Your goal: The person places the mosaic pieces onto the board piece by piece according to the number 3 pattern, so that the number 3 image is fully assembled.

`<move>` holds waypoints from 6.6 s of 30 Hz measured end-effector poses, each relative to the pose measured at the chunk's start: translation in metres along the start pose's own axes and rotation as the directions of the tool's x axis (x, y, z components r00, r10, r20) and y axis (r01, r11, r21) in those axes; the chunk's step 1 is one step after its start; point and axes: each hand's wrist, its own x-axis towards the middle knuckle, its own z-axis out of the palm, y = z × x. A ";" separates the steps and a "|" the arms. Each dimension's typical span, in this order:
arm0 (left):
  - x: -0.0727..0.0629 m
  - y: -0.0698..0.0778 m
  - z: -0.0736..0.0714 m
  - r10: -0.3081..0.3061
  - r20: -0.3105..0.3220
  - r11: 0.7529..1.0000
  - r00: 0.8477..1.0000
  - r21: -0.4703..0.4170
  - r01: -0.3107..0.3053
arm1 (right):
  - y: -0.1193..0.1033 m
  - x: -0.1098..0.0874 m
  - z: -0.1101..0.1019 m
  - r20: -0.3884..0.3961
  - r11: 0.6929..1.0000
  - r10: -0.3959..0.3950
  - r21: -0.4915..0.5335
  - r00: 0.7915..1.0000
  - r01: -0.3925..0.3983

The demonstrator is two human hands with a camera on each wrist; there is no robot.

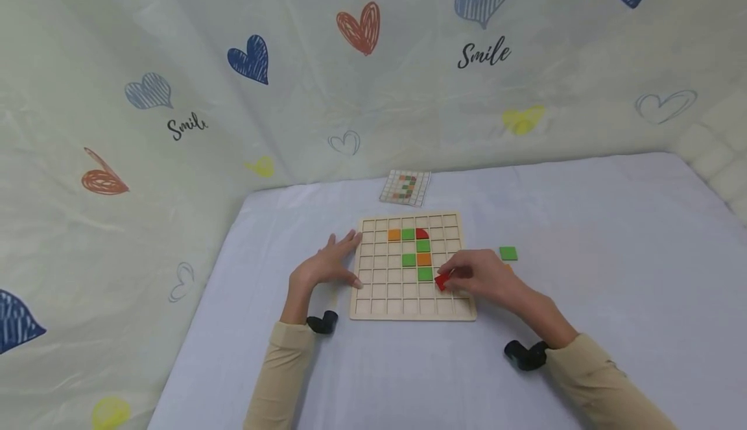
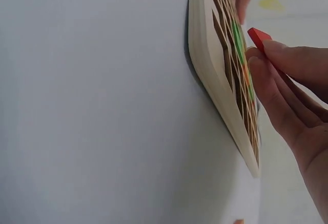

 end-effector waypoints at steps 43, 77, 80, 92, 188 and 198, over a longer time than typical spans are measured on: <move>0.002 -0.002 0.001 0.002 -0.005 1.000 1.000 0.020 -0.002 | -0.021 0.018 0.028 0.090 0.934 -0.240 -0.251 0.967 0.255; 0.000 0.000 0.001 -0.013 -0.014 1.000 1.000 0.021 0.013 | 0.007 -0.015 -0.014 -0.014 0.917 -0.083 -0.392 0.996 0.071; 0.000 0.000 0.001 -0.011 -0.015 1.000 1.000 0.015 0.012 | 0.012 -0.021 -0.020 -0.031 0.914 -0.085 -0.400 0.996 0.066; 0.000 0.002 0.001 -0.017 -0.024 1.000 1.000 0.025 0.017 | 0.035 -0.035 -0.033 -0.073 0.880 -0.107 -0.472 0.992 0.060; 0.003 -0.003 -0.002 0.013 0.000 1.000 1.000 0.027 -0.013 | -0.012 0.023 0.003 0.088 0.986 -0.128 -0.100 0.988 0.137; 0.004 -0.002 -0.002 -0.005 -0.002 1.000 1.000 0.019 0.005 | -0.020 0.035 0.019 0.161 0.987 -0.136 -0.066 0.977 0.148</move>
